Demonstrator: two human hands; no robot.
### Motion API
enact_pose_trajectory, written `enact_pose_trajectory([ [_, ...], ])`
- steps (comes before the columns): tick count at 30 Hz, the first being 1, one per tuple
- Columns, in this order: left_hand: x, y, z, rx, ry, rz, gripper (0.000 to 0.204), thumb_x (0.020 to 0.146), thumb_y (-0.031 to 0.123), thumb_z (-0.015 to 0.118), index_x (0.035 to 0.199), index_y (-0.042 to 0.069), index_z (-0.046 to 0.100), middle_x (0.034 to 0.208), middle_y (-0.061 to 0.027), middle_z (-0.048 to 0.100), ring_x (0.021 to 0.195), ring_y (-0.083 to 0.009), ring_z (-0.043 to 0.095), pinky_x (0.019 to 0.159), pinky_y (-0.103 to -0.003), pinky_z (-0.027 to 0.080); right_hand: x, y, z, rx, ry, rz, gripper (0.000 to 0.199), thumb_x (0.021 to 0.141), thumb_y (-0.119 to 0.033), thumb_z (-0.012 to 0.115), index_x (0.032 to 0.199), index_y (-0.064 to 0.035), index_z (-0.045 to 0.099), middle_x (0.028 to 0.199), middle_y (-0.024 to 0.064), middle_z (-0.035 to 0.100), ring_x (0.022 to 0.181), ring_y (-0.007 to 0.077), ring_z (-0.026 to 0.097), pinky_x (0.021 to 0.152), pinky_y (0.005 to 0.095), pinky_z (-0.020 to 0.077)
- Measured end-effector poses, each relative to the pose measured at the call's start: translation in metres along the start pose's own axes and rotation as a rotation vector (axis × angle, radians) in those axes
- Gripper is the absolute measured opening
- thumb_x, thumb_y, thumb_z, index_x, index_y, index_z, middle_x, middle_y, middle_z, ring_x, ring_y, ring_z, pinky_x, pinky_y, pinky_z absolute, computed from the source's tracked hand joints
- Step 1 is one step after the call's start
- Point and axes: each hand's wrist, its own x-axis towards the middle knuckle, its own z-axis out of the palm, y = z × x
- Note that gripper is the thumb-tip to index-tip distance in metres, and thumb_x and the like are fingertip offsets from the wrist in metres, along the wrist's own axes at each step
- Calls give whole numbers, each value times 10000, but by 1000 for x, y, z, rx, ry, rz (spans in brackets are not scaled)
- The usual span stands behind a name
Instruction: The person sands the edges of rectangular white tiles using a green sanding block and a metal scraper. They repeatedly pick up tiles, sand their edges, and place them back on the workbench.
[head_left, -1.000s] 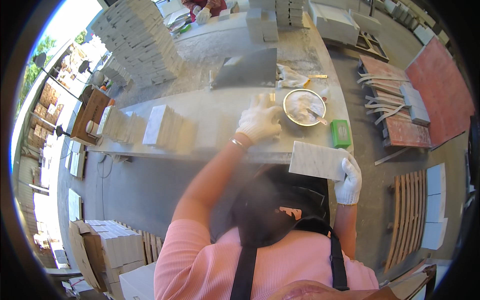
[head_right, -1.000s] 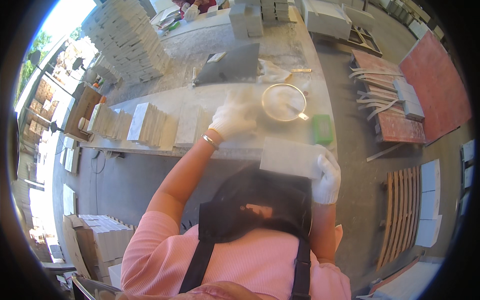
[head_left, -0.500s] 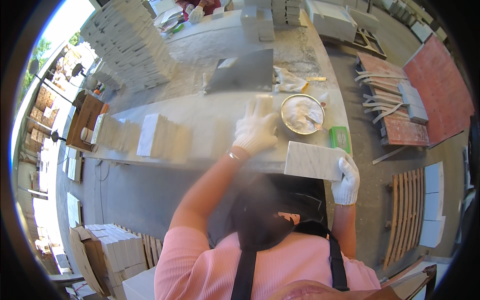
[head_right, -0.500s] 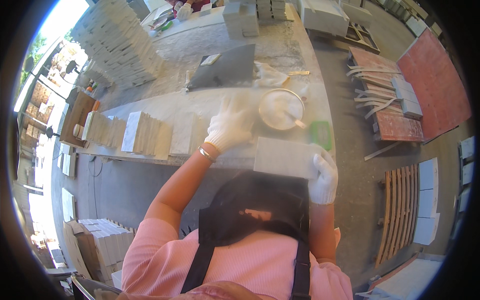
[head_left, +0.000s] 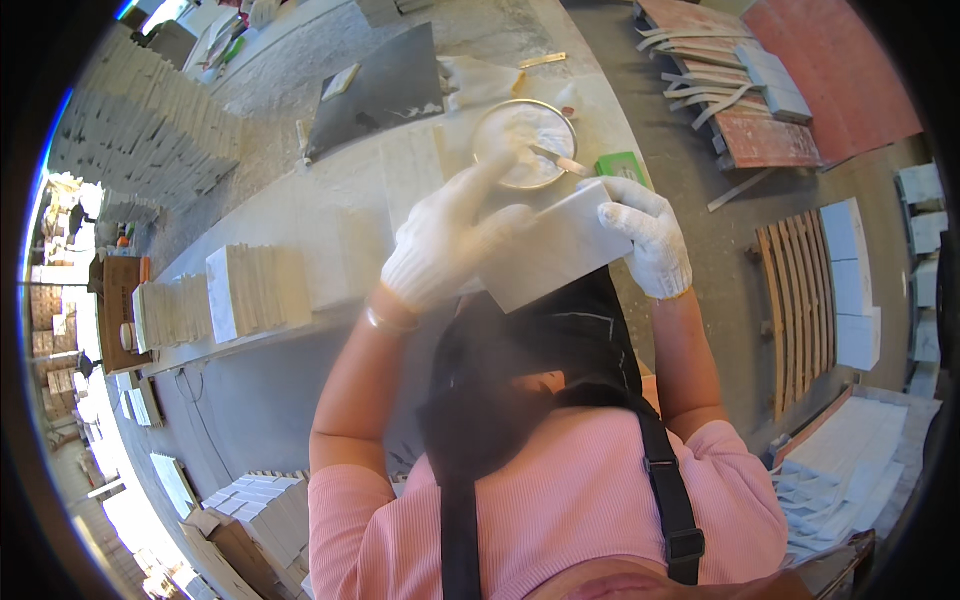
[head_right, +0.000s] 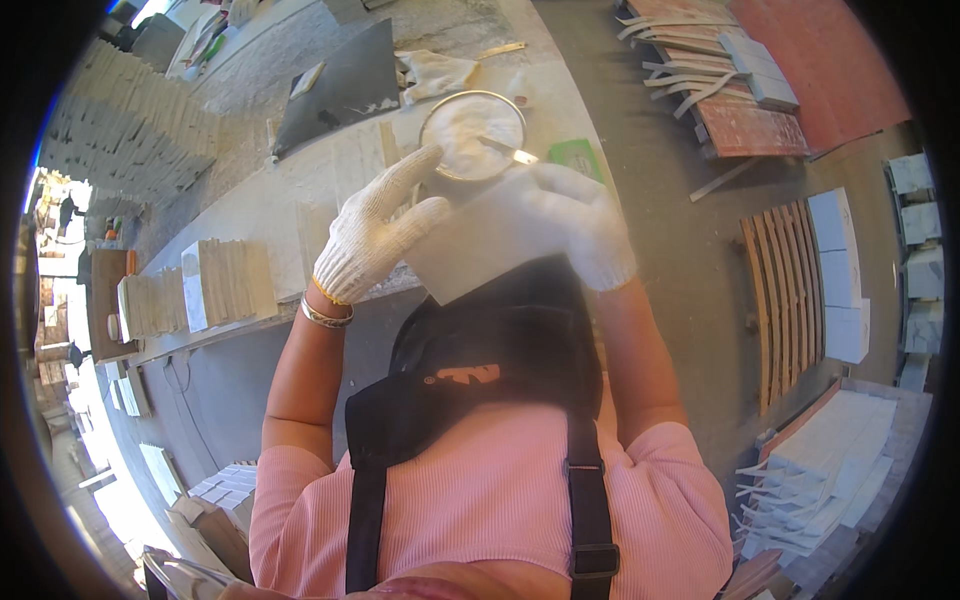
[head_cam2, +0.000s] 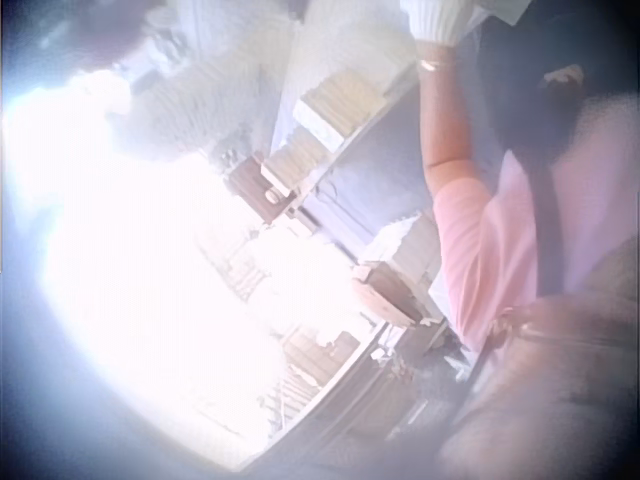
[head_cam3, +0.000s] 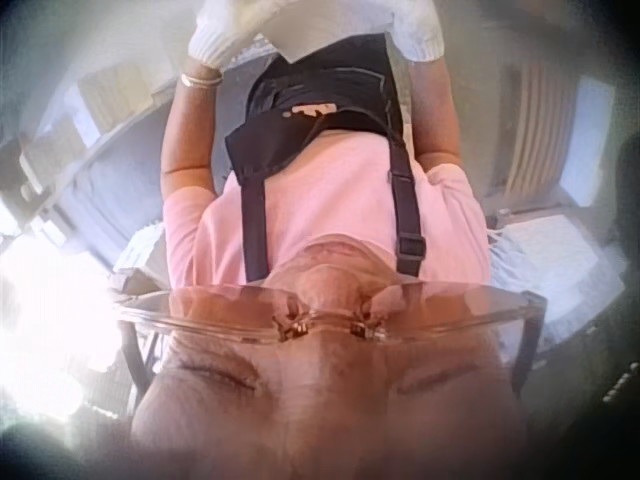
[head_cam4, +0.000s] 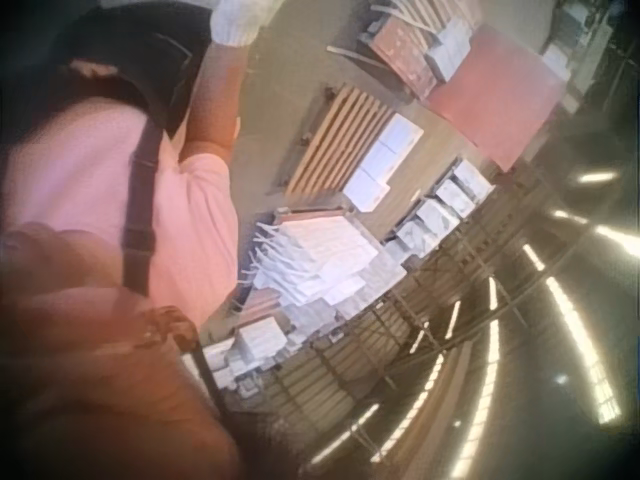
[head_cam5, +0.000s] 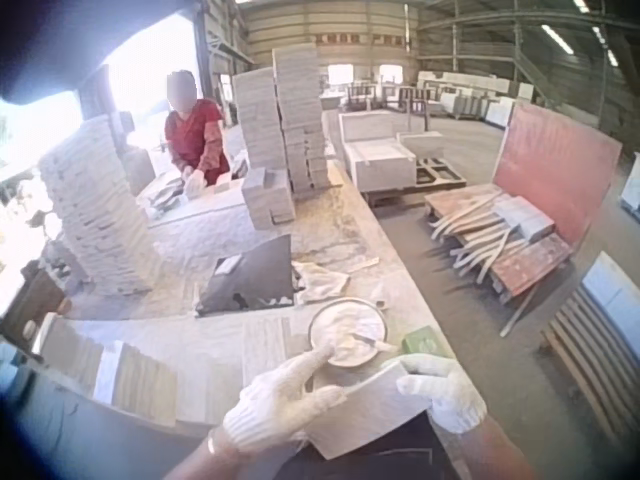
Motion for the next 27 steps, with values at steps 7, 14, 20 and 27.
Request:
enact_pose_trajectory([
  [7, 3, 6, 36, -436, -292, -374, 522, 956, 347, 739, 1340, 0, 672, 1158, -64, 739, 1039, -109, 644, 937, -293, 520, 3, -18, 14, -149, 19, 46, 354, 980, -183, 671, 1250, 42, 706, 1110, 81, 740, 1005, 135, 684, 926, 295, 532],
  [14, 2, -18, 58, -501, -237, -376, 426, 968, 348, 696, 1246, 25, 711, 1028, -88, 745, 941, -142, 664, 875, -315, 529, 20, -21, 0, -379, 50, -46, 304, 999, -197, 692, 1234, -11, 742, 1082, 60, 754, 989, 140, 688, 906, 291, 535],
  [20, 0, -30, 74, -637, -111, -437, 414, 991, 327, 690, 1213, -22, 705, 1014, -36, 715, 933, -97, 612, 852, -277, 506, 55, -26, -21, -970, 268, -276, 330, 979, -306, 730, 1182, -47, 752, 1069, 81, 763, 955, 176, 719, 868, 303, 545],
  [27, 3, -45, 83, -657, -57, -518, 407, 1005, 328, 689, 1217, -19, 709, 1006, 1, 709, 906, -67, 593, 810, -246, 490, 91, -20, -15, -1410, 57, -8, 431, 936, -466, 725, 1272, -195, 725, 1068, 81, 770, 939, 262, 731, 838, 370, 560],
])
